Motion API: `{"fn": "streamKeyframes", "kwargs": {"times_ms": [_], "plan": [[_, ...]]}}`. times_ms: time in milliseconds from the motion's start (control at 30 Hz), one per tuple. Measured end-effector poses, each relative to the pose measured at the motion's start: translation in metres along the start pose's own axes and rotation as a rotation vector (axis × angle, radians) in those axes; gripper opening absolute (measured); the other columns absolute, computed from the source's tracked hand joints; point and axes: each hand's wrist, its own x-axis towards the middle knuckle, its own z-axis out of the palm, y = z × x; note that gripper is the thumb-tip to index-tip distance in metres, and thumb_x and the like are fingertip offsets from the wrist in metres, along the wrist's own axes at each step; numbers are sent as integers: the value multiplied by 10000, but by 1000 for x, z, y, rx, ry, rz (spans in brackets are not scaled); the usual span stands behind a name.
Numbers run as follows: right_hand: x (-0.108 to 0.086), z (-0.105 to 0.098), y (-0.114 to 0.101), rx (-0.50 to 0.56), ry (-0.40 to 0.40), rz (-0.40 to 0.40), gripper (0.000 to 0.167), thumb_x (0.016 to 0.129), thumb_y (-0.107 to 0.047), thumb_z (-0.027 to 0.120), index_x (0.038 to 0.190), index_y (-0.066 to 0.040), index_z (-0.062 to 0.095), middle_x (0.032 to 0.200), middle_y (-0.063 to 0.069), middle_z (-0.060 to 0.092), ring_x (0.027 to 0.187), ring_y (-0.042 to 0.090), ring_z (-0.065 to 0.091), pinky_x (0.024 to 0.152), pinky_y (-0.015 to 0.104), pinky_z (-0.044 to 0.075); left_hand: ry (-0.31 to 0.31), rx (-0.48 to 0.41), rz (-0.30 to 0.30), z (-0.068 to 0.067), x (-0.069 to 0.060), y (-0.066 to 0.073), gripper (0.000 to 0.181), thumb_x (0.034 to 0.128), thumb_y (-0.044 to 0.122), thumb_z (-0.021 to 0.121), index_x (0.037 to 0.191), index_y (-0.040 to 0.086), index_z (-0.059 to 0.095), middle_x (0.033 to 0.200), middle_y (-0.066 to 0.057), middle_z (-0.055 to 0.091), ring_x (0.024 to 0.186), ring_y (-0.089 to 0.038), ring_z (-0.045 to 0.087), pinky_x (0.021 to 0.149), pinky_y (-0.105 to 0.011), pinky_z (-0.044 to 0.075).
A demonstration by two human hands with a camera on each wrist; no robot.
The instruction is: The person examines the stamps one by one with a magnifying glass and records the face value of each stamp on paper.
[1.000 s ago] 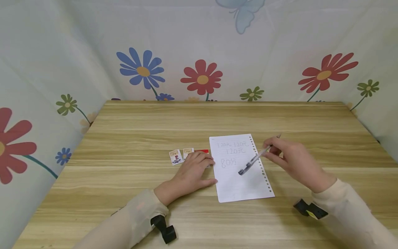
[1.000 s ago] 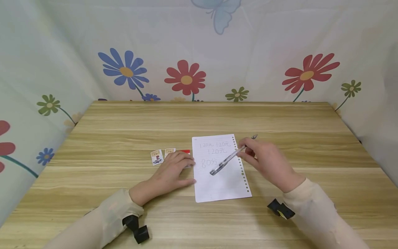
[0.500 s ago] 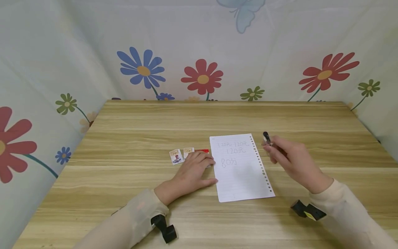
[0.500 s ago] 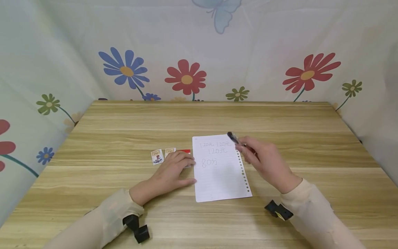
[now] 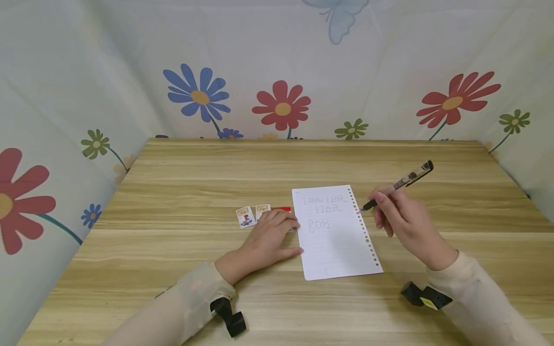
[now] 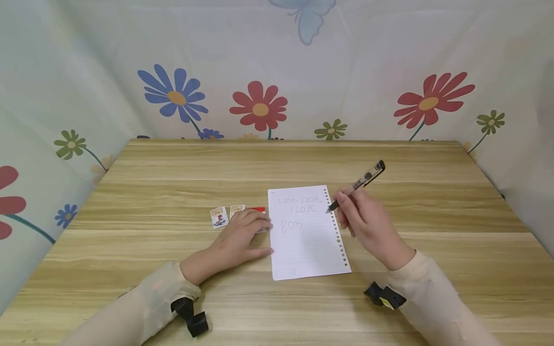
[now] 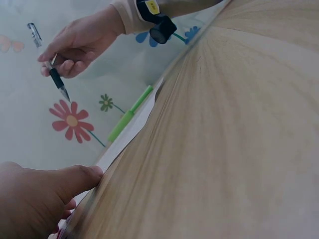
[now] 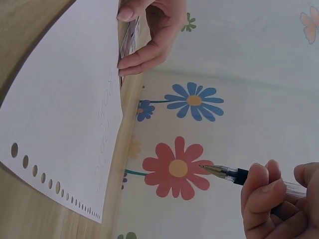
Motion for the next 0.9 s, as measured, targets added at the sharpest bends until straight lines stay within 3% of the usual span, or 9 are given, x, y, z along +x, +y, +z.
{"fn": "streamKeyframes", "kwargs": {"times_ms": [267,533,767,900], "plan": [[0,5,0,38,-30,49,165,1009,-134,469,1028,1,562,667,42,576,478,80,492,420,234,444,-3,-11,-3,1,-1,1,481,782,427,752,1112,94,645,1201,-28,605,1186,-224,501,1065,-417,366],[-1,8,1,117,-101,98,182,984,-90,507,1082,17,618,805,93,682,682,48,641,510,268,542,-4,-8,-5,-1,-2,3,487,779,434,753,1112,95,645,1200,-31,605,1187,-230,501,1071,-421,361],[0,15,-1,171,-87,82,66,945,-46,569,970,10,545,674,95,560,447,112,491,366,238,425,-10,-13,-7,-4,-1,4,478,782,423,754,1106,89,645,1193,-43,609,1181,-235,504,1074,-427,359],[-2,25,-5,277,-81,120,106,973,-62,517,1011,34,538,708,126,583,512,127,574,378,267,468,-17,-14,-9,-5,0,4,481,786,423,750,1110,83,646,1196,-42,608,1184,-236,504,1079,-427,358]]}}
